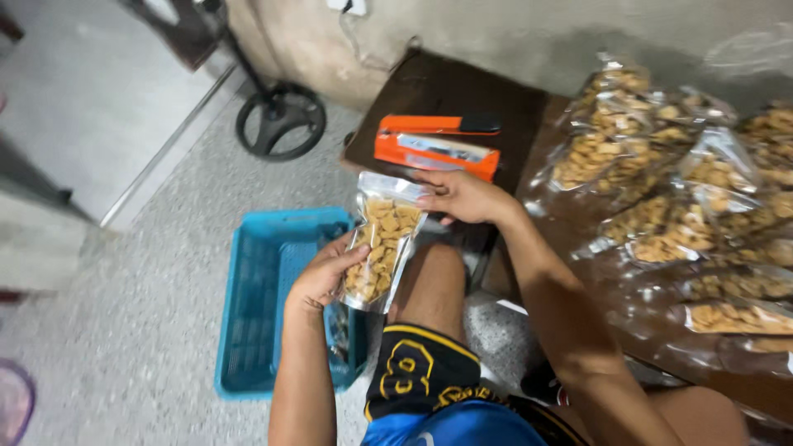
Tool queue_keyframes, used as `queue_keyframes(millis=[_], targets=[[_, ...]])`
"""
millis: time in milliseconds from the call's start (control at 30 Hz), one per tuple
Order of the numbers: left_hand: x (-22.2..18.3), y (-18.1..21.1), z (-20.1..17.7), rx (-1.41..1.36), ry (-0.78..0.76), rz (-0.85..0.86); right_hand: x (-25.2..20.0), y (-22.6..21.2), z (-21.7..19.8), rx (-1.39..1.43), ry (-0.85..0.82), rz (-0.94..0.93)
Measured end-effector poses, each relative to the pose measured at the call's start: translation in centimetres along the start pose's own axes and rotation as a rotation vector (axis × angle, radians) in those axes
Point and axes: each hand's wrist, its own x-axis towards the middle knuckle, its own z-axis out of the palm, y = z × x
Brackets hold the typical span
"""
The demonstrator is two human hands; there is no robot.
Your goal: The person seals plastic bags of snacks using a heat sealer, then places the sealed bags into a blue basket.
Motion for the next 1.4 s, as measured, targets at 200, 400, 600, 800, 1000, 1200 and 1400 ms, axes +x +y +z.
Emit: queue_keyframes(millis=[200,400,600,800,1000,1200,1400], targets=[[-6.8,1.2,-3.3,0.351,0.165,0.220,3.5,-6.0,8.7,-0.150,-0.166,-0.168],[-11.0,2.6,-6.3,1.146,0.541,0.022,10.7,-4.6,20.6,-0.552,-0.278,-0.476],[-6.8,-9.9,-16.5,1.443,0.867,-0.287,15.5,5.3,32.4,-0.828,-0.249,-0.555],[-1.5,-26.5,-25.2,1.565,0.785,-0.216,13.8,12.6,36.6,-0.939,-0.297,-0.338],[3.6,-30.5,-25.2,1.070,0.901,-0.551,12.0,17.0,36.5,-1.047,-0.510,-0.119],[4.6,-28.9,-21.8,1.895,0.403,-0.335,11.1,18.3,37.1,-0.921,-0.343,-0.093],[3.5,-23.9,-22.9,1.255,0.744,-0.255,12.8,17.2,37.5,-0.843,-0.317,-0.136]])
